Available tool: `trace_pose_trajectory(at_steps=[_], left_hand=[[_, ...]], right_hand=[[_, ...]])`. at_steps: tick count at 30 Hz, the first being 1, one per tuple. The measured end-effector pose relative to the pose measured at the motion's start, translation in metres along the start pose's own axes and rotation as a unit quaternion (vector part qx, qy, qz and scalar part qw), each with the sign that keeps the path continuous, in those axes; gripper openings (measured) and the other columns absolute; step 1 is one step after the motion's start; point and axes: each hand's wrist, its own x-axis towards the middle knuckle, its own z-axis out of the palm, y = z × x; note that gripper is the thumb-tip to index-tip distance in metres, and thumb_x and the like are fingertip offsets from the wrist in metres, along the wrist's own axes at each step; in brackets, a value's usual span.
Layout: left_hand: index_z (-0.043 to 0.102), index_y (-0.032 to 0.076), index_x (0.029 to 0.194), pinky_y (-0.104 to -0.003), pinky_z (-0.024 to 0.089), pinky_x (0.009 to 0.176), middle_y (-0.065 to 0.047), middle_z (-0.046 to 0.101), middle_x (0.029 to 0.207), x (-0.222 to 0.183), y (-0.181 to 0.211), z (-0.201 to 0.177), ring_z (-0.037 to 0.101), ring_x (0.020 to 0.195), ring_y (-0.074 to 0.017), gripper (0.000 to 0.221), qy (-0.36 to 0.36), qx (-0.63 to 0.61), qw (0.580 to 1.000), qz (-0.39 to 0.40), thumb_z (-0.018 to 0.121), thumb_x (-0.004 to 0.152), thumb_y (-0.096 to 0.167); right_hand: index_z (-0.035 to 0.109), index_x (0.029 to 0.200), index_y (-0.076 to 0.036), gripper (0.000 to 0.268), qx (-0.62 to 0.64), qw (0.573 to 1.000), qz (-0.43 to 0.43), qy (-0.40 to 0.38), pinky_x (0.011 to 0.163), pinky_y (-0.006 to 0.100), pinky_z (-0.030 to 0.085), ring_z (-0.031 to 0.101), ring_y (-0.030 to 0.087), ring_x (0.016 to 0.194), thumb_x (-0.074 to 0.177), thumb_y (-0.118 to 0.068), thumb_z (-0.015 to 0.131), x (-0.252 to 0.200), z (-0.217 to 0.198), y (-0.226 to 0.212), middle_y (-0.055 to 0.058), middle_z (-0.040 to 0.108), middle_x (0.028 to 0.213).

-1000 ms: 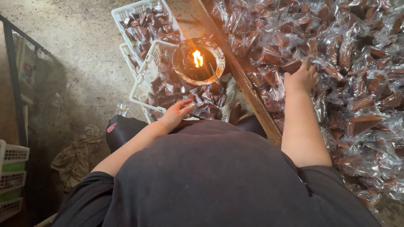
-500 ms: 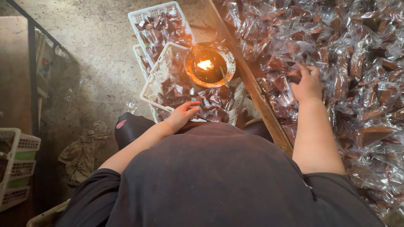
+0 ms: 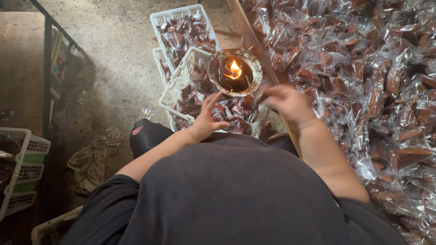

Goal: Sealing plastic bags containing baked goods using a stationary flame source.

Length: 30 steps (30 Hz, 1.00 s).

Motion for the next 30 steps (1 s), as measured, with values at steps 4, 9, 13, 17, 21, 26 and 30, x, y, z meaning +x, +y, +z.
trace_pose_trajectory(at_steps=[4, 9, 13, 17, 21, 26, 30], left_hand=[[0.062, 0.016, 0.139, -0.030, 0.065, 0.077, -0.011, 0.072, 0.105, -0.001, -0.016, 0.011, 0.071, 0.092, -0.0169, 0.067, -0.029, -0.113, 0.988, -0.103, 0.085, 0.078, -0.001], [0.051, 0.012, 0.128, -0.038, 0.068, 0.069, -0.020, 0.076, 0.101, 0.002, -0.043, -0.011, 0.077, 0.084, -0.0295, 0.050, -0.027, -0.232, 0.967, -0.102, 0.078, 0.088, -0.001], [0.051, 0.008, 0.133, -0.040, 0.067, 0.070, -0.026, 0.070, 0.117, -0.003, -0.035, -0.018, 0.073, 0.097, -0.0340, 0.047, 0.059, -0.238, 0.964, -0.104, 0.075, 0.093, 0.004], [0.054, 0.015, 0.140, -0.029, 0.064, 0.079, -0.015, 0.072, 0.119, -0.007, -0.005, -0.013, 0.071, 0.106, -0.0239, 0.054, 0.023, -0.274, 0.957, -0.090, 0.071, 0.091, -0.002], [0.054, 0.029, 0.148, -0.029, 0.065, 0.076, -0.011, 0.072, 0.107, -0.006, -0.007, -0.011, 0.071, 0.093, -0.0173, 0.078, -0.027, -0.195, 0.979, -0.052, 0.081, 0.084, -0.005], [0.062, 0.012, 0.123, -0.026, 0.064, 0.066, -0.009, 0.071, 0.100, 0.005, -0.073, -0.012, 0.070, 0.085, -0.0145, 0.045, 0.068, -0.227, 0.970, -0.062, 0.080, 0.085, -0.003], [0.056, 0.012, 0.121, -0.032, 0.059, 0.095, -0.005, 0.073, 0.105, -0.008, -0.018, -0.017, 0.067, 0.099, -0.0128, 0.034, 0.095, -0.276, 0.955, -0.053, 0.070, 0.094, -0.003]], right_hand=[[0.047, 0.154, -0.022, 0.081, 0.085, 0.970, -0.056, -0.223, 0.093, 0.050, 0.055, 0.071, 0.036, 0.106, 0.081, -0.023, 0.083, 0.006, 0.067, -0.002, 0.020, 0.074, 0.121], [0.068, 0.134, -0.015, 0.066, 0.116, 0.961, 0.094, -0.234, 0.094, 0.045, 0.058, 0.072, 0.037, 0.106, 0.076, -0.034, 0.093, 0.011, 0.127, 0.055, 0.013, 0.071, 0.120], [0.080, 0.103, -0.014, 0.017, 0.111, 0.988, 0.091, -0.057, 0.089, 0.034, 0.056, 0.072, 0.020, 0.097, 0.087, -0.020, 0.078, -0.006, 0.114, 0.024, 0.008, 0.078, 0.098], [0.054, 0.138, -0.017, 0.051, 0.268, 0.955, 0.067, -0.106, 0.084, 0.023, 0.056, 0.066, 0.010, 0.101, 0.093, -0.021, 0.078, 0.010, 0.126, 0.051, 0.002, 0.068, 0.117], [0.077, 0.114, -0.014, 0.038, 0.197, 0.971, 0.092, -0.104, 0.074, 0.024, 0.057, 0.067, 0.008, 0.083, 0.079, -0.016, 0.091, 0.009, 0.142, 0.051, 0.000, 0.076, 0.094], [0.077, 0.096, -0.017, 0.012, 0.163, 0.981, 0.103, 0.015, 0.063, 0.019, 0.049, 0.062, 0.005, 0.069, 0.088, -0.023, 0.085, 0.007, 0.128, 0.059, -0.002, 0.072, 0.077], [0.066, 0.117, -0.017, 0.029, 0.209, 0.974, 0.064, 0.059, 0.073, 0.015, 0.050, 0.061, 0.001, 0.077, 0.093, -0.020, 0.081, 0.005, 0.125, 0.048, -0.006, 0.070, 0.087]])
